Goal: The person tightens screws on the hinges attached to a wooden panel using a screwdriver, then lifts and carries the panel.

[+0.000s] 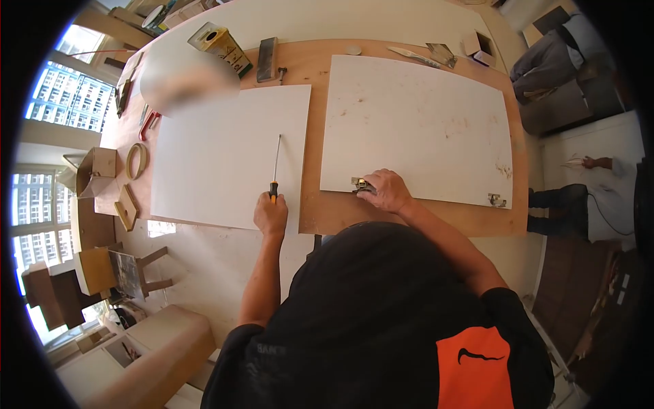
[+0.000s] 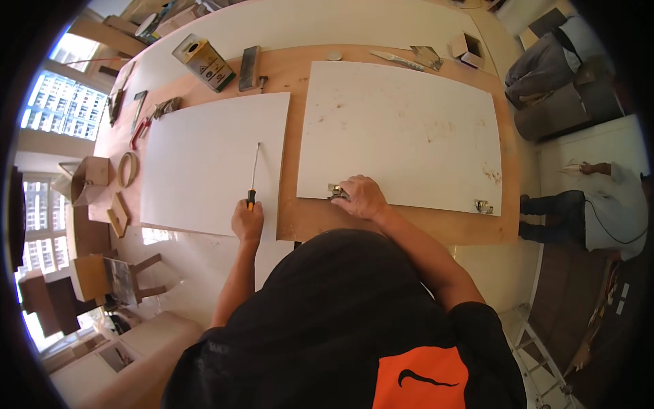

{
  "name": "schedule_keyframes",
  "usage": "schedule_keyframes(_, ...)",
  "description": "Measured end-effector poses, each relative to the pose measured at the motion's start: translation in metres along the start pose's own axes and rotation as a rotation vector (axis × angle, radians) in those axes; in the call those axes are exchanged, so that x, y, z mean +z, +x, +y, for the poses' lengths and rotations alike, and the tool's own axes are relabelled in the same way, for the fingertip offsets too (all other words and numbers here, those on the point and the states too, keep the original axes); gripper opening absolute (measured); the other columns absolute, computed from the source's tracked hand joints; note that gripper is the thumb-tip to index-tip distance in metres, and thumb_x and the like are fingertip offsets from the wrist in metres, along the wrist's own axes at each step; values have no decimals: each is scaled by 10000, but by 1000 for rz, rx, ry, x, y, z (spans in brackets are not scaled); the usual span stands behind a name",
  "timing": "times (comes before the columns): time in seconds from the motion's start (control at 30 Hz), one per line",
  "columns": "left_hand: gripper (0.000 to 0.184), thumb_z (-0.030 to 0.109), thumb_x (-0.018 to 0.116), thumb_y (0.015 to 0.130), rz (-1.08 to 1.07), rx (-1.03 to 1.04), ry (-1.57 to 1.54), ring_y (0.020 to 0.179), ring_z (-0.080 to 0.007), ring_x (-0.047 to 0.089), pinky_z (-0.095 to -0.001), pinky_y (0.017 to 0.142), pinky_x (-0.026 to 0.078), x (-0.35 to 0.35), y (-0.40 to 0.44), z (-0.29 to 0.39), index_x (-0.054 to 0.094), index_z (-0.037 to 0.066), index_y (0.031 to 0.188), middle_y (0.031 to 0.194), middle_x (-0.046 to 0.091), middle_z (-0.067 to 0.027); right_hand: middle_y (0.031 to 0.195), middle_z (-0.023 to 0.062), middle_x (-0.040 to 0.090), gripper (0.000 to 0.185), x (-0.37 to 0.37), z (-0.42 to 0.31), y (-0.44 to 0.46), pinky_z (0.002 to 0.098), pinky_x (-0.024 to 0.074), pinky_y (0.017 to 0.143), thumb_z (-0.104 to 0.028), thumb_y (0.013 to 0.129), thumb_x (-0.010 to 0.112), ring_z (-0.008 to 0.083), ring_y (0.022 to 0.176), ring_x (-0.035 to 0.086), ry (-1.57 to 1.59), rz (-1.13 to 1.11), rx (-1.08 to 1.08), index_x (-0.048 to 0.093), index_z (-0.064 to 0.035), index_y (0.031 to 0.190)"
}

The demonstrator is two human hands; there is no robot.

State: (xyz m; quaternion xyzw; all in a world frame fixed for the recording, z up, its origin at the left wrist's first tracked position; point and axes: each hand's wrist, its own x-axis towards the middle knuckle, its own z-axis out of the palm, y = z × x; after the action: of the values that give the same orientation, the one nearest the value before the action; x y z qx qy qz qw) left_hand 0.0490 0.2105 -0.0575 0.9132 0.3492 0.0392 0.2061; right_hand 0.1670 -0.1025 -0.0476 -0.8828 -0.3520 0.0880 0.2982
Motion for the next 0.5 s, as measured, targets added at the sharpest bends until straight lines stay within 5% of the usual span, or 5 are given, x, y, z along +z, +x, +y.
schedule_keyframes(0.2, 321, 267, 644, 828, 134, 210, 110, 1024, -397, 600, -502, 859, 496, 15, 12, -17, 656, 20, 1033, 1025, 651, -176, 1013, 153, 670, 547, 6, -4, -9, 443, 490, 895, -280, 729, 817, 348, 980, 627, -15, 96, 27, 626, -40, 1182)
schedule_keyframes(0.33, 372, 220, 680, 801, 148, 189, 71, 1054, -388, 572, -468, 913, 477, 15, 11, -14, 626, -22, 1079, 1078, 620, -192, 1152, 150, 633, 737, 3, 13, -30, 435, 469, 970, -234, 675, 856, 342, 1086, 588, -100, 131, 58, 562, -16, 1315)
schedule_keyframes(0.5, 514, 226, 688, 787, 96, 131, 87, 1116, -403, 548, -474, 984, 450, 13, 12, -8, 583, -33, 1219, 1214, 592, -210, 1191, 130, 598, 721, -3, 15, -41, 429, 446, 980, -192, 667, 854, 324, 1119, 556, -95, 126, 96, 568, -19, 1305)
